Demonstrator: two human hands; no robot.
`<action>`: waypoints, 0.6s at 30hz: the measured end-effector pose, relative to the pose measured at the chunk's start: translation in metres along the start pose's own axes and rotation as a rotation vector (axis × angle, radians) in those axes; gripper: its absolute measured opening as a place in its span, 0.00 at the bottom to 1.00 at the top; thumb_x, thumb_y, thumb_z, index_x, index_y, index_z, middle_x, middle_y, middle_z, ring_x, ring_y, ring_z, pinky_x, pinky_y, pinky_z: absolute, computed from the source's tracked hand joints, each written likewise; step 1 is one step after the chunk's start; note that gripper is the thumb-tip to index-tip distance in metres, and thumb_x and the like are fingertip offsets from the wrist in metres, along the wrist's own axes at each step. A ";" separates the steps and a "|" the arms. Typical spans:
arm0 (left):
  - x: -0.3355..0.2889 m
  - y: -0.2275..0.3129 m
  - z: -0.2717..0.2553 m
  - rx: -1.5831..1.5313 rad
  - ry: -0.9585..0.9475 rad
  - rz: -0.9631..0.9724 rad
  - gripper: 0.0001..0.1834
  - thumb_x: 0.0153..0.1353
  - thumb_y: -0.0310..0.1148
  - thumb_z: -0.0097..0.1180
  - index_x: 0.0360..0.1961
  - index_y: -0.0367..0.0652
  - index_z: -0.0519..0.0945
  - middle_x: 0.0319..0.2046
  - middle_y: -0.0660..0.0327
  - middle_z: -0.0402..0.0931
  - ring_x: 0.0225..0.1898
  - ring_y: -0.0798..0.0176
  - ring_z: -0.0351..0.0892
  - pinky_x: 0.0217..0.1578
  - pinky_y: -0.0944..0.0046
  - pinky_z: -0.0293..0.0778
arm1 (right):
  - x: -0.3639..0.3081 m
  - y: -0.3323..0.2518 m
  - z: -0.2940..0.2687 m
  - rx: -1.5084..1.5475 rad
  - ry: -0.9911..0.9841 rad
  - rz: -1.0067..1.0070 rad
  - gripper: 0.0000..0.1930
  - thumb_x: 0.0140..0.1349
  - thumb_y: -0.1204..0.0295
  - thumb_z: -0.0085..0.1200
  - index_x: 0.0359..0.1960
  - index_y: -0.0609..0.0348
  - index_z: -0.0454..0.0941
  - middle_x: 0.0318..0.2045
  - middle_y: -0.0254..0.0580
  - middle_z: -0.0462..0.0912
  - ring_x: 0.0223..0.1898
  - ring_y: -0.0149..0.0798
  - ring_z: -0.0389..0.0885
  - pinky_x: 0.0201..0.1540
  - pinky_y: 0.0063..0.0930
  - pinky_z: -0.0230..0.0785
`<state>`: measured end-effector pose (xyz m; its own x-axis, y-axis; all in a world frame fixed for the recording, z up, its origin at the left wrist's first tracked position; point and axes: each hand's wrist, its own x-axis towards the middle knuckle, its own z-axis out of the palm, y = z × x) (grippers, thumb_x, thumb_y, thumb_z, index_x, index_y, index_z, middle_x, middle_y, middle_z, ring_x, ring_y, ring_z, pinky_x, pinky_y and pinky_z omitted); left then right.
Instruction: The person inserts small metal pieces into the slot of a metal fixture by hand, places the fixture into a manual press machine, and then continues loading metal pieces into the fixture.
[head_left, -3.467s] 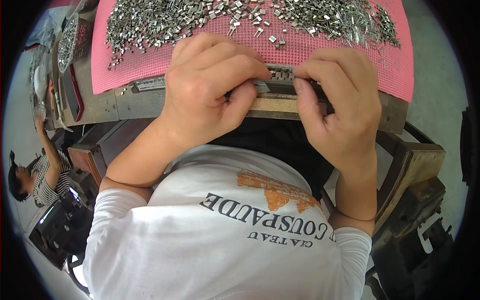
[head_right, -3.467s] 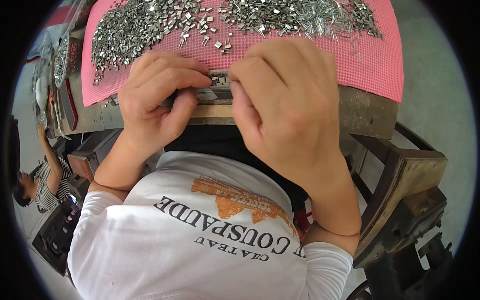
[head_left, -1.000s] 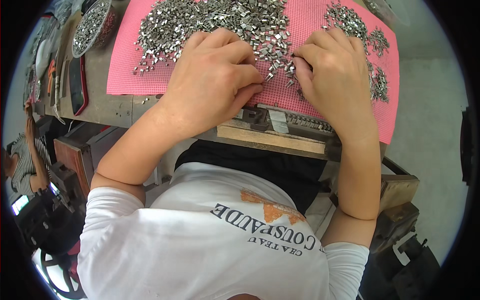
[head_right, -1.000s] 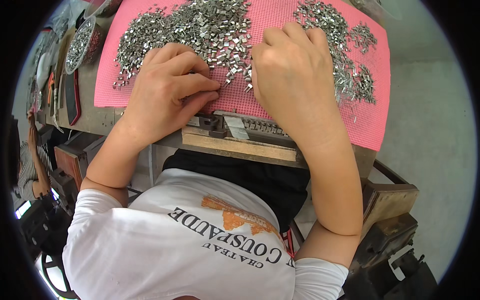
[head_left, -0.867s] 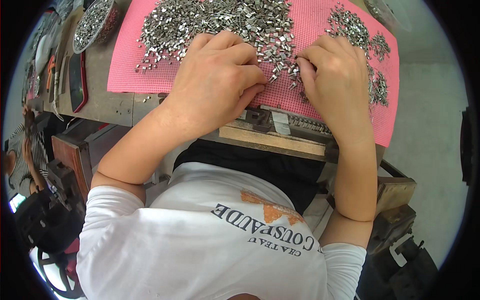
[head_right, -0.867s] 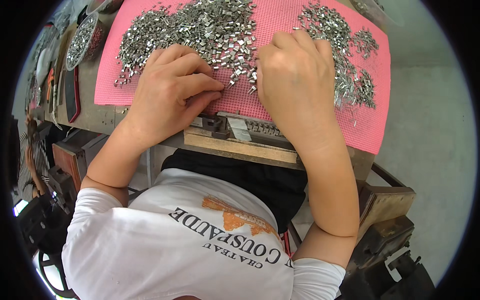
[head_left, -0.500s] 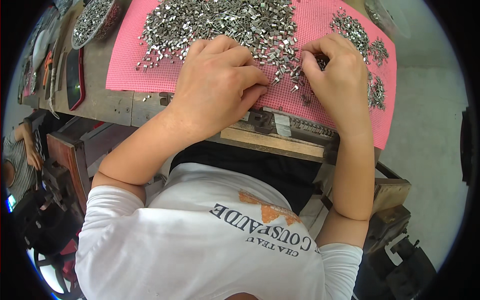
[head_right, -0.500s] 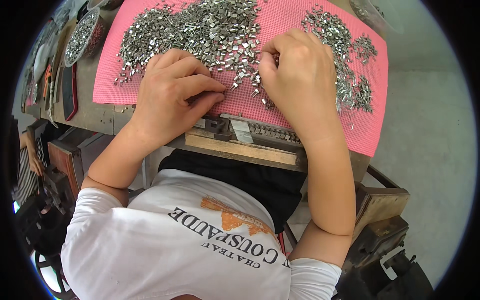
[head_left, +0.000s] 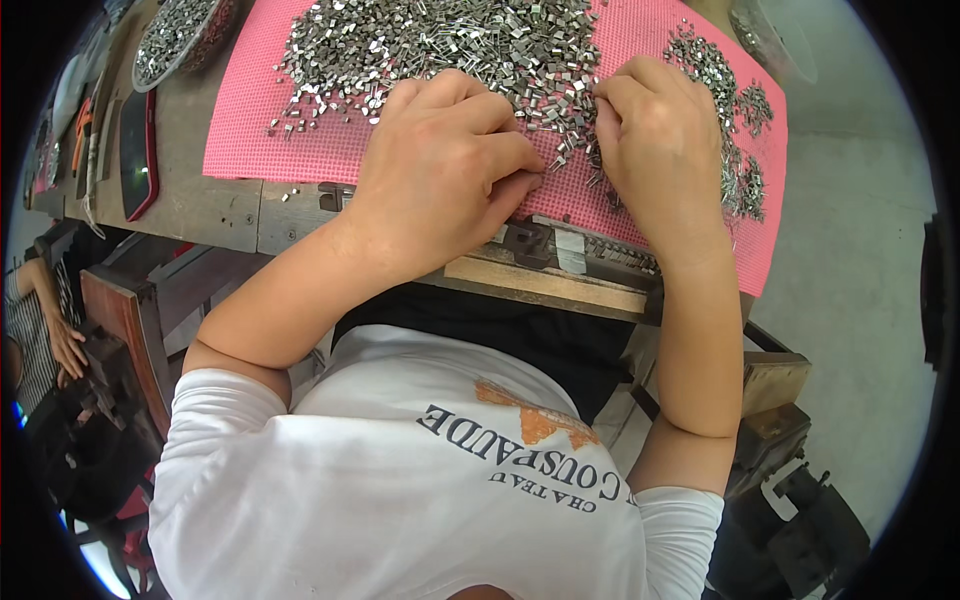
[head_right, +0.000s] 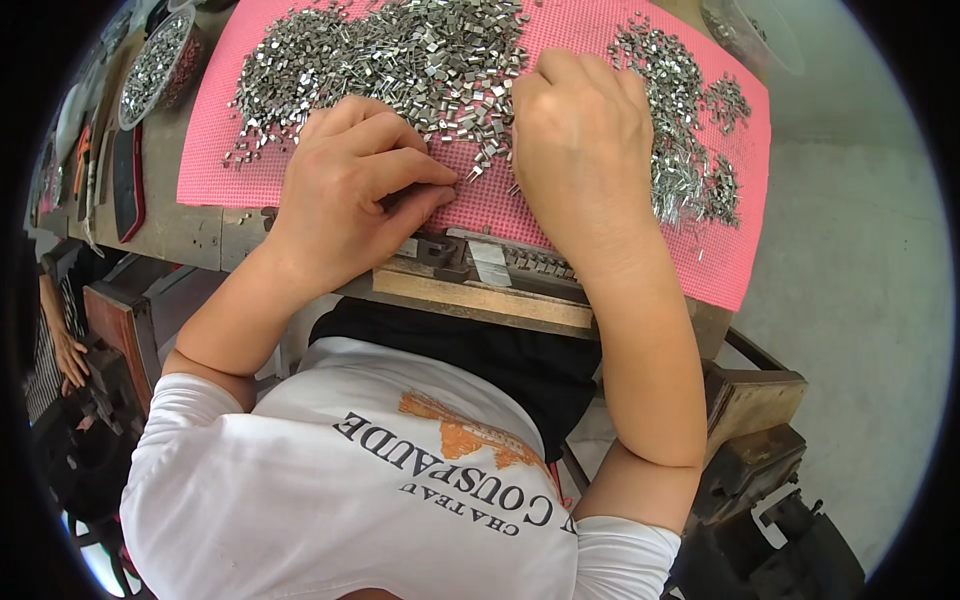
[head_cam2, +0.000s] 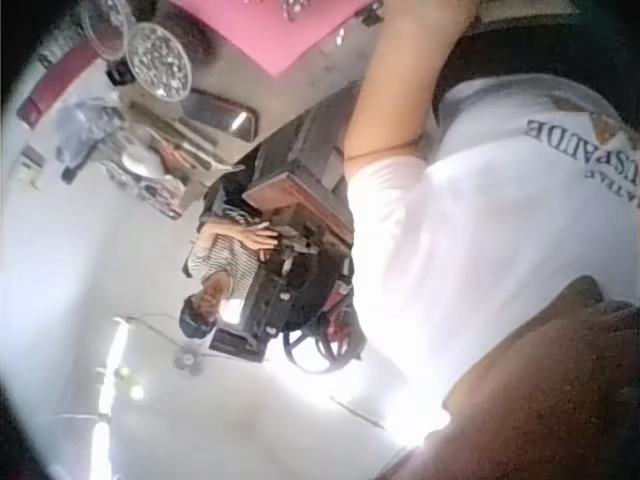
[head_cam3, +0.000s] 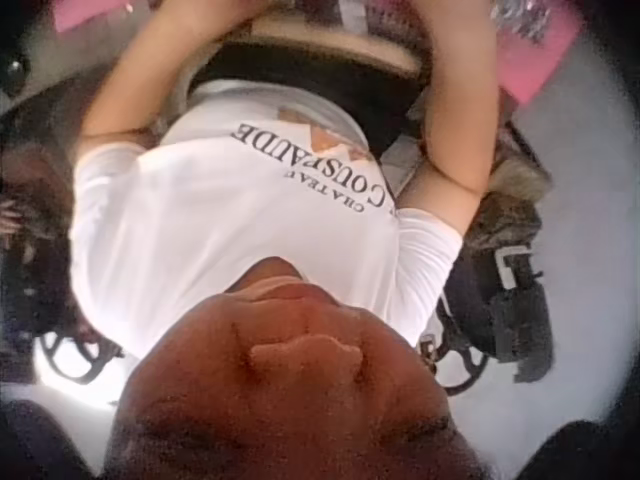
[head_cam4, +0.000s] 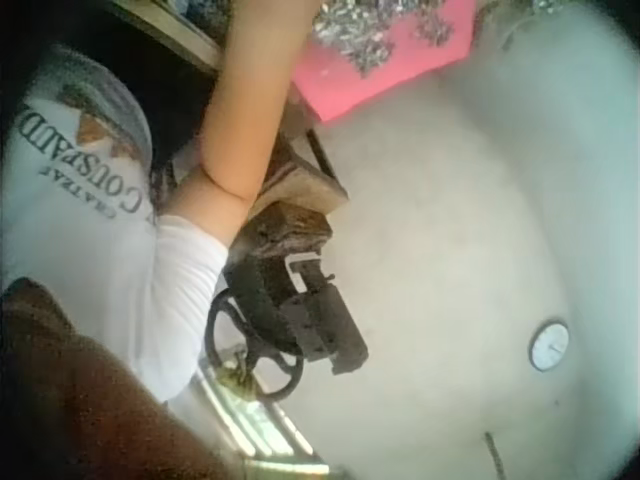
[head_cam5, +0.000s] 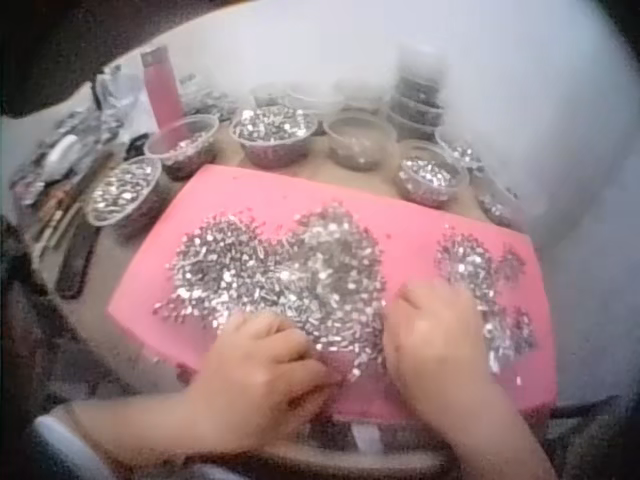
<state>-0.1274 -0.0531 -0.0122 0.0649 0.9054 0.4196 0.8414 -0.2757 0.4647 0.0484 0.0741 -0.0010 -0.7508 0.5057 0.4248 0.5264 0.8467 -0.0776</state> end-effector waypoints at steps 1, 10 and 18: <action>-0.001 -0.001 0.000 -0.019 0.012 -0.003 0.08 0.49 0.31 0.77 0.31 0.52 0.90 0.32 0.71 0.81 0.43 0.61 0.79 0.45 0.58 0.69 | 0.001 0.001 0.000 -0.016 -0.025 -0.051 0.03 0.56 0.76 0.60 0.26 0.59 0.82 0.30 0.41 0.80 0.39 0.45 0.82 0.46 0.41 0.70; -0.005 -0.005 0.000 -0.049 0.018 -0.009 0.07 0.50 0.31 0.76 0.31 0.52 0.90 0.32 0.70 0.81 0.43 0.61 0.79 0.45 0.58 0.70 | -0.001 -0.008 -0.004 0.025 -0.094 0.137 0.05 0.61 0.71 0.63 0.28 0.57 0.85 0.31 0.40 0.82 0.39 0.46 0.83 0.45 0.43 0.70; -0.005 -0.005 0.002 -0.048 0.040 0.005 0.08 0.48 0.29 0.76 0.31 0.51 0.90 0.32 0.69 0.82 0.41 0.60 0.79 0.45 0.58 0.72 | -0.012 -0.010 0.008 -0.041 0.009 0.143 0.03 0.57 0.77 0.53 0.27 0.57 0.79 0.29 0.41 0.81 0.37 0.47 0.83 0.41 0.45 0.70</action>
<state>-0.1313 -0.0557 -0.0181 0.0469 0.8906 0.4524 0.8144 -0.2963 0.4990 0.0489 0.0604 -0.0131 -0.6633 0.6190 0.4205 0.6439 0.7584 -0.1007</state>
